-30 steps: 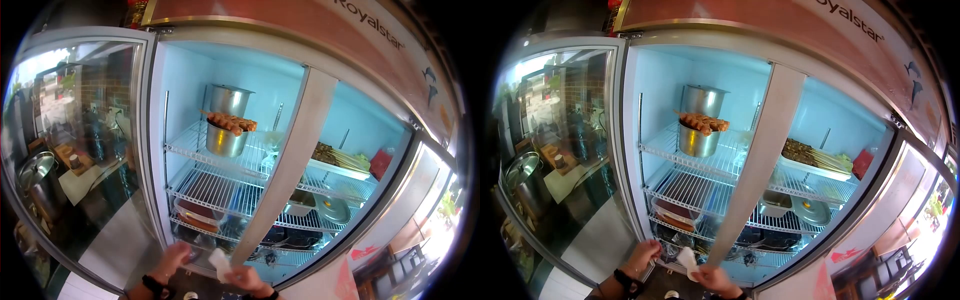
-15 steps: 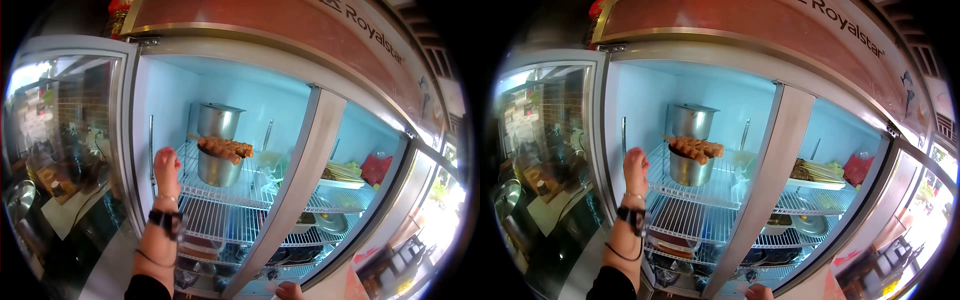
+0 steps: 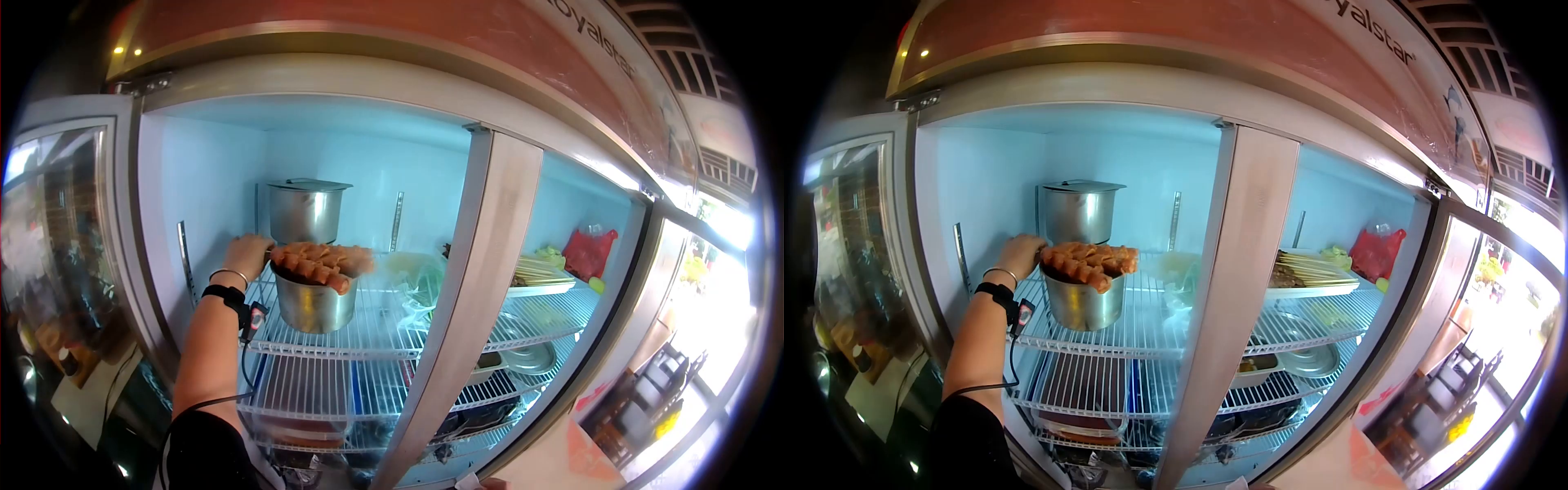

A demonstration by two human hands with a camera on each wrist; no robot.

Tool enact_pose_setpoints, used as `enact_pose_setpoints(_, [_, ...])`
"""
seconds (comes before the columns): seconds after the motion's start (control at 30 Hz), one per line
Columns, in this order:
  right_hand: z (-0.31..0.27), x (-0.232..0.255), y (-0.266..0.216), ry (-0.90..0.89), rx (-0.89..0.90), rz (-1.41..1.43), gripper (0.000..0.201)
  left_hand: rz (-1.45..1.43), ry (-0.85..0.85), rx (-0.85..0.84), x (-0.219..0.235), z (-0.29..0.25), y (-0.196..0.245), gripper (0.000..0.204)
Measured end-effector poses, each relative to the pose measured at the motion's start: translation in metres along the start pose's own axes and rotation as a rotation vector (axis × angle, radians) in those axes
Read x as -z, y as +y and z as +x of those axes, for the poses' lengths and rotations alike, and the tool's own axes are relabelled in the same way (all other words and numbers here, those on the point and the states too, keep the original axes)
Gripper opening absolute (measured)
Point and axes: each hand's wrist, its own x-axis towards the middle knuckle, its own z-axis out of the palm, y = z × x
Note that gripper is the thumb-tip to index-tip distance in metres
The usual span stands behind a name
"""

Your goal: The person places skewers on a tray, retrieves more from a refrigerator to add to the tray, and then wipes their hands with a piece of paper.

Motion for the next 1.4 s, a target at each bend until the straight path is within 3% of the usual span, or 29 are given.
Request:
enact_pose_setpoints(0.07, [0.007, -0.004, 0.013, -0.008, 0.074, 0.002, 0.025, -0.01, 0.026, -0.06, -0.004, 0.003, -0.003, 0.01])
enact_pose_setpoints(0.13, [0.007, -0.001, -0.002, -0.013, 0.033, 0.02, 0.025, -0.038, 0.109, -0.179, -0.009, 0.004, -0.011, 0.008])
enact_pose_setpoints(0.2, [0.006, 0.0, -0.02, -0.026, -0.006, 0.036, 0.025, -0.071, 0.125, -0.192, -0.011, 0.007, -0.017, 0.007])
enact_pose_setpoints(0.27, [0.006, -0.003, -0.036, 0.093, 0.109, 0.058, 0.025, -0.102, 0.139, -0.199, -0.012, 0.008, -0.019, 0.008])
enact_pose_setpoints(0.33, [0.005, -0.005, -0.048, 0.208, 0.225, 0.079, 0.026, -0.167, 0.342, -0.172, -0.012, 0.008, -0.019, 0.008])
enact_pose_setpoints(0.4, [0.01, -0.004, -0.048, 0.261, 0.288, 0.092, 0.026, -0.165, 0.382, -0.183, -0.002, 0.006, -0.016, 0.008])
enact_pose_setpoints(0.47, [0.023, -0.004, -0.042, -0.09, 0.043, 0.001, 0.026, -0.159, 0.423, -0.196, 0.011, 0.002, -0.012, 0.008])
enact_pose_setpoints(0.57, [0.019, 0.013, -0.079, -0.106, 0.086, -0.018, 0.026, -0.205, 0.43, -0.172, 0.024, -0.003, -0.008, 0.004])
enact_pose_setpoints(0.67, [0.02, 0.009, -0.075, -0.171, -0.044, 0.059, 0.026, -0.29, 0.442, -0.116, 0.033, -0.009, -0.004, 0.006])
enact_pose_setpoints(0.73, [0.021, 0.005, -0.067, -0.156, 0.021, 0.055, 0.027, -0.629, 0.446, -0.124, 0.033, -0.013, 0.001, 0.012])
enact_pose_setpoints(0.77, [0.021, 0.004, -0.064, -0.134, 0.078, 0.047, 0.027, -0.618, 0.447, -0.122, 0.035, -0.019, 0.001, 0.012])
enact_pose_setpoints(0.87, [0.02, 0.003, -0.058, -0.138, 0.11, 0.113, 0.029, -0.876, 0.243, 0.041, 0.041, -0.04, 0.007, 0.021])
enact_pose_setpoints(1.0, [0.021, 0.001, -0.033, -0.162, 0.145, 0.137, 0.027, -1.156, 0.198, 0.019, 0.049, -0.084, 0.035, 0.024])
enact_pose_setpoints(1.07, [0.024, -0.011, 0.002, -0.117, 0.582, -0.045, 0.034, -1.157, 0.172, 0.054, 0.052, -0.112, 0.057, 0.024])
enact_pose_setpoints(1.2, [0.021, 0.006, 0.004, -0.163, 0.697, -0.011, 0.041, -1.321, 0.03, 0.163, 0.05, -0.173, 0.101, 0.023])
enact_pose_setpoints(1.27, [0.02, 0.013, 0.008, -0.161, 0.725, -0.019, 0.031, -1.382, -0.02, 0.172, 0.048, -0.202, 0.124, 0.023])
enact_pose_setpoints(1.3, [0.019, 0.013, 0.011, -0.178, 0.733, -0.018, 0.031, -1.451, -0.079, 0.166, 0.047, -0.218, 0.136, 0.023])
enact_pose_setpoints(1.37, [0.02, 0.009, 0.017, -0.242, 0.308, 0.279, 0.02, -1.548, -0.143, 0.292, 0.045, -0.248, 0.163, 0.025])
enact_pose_setpoints(1.4, [0.02, 0.01, 0.019, -0.263, 0.316, 0.274, 0.02, -1.569, -0.149, 0.322, 0.047, -0.264, 0.177, 0.025])
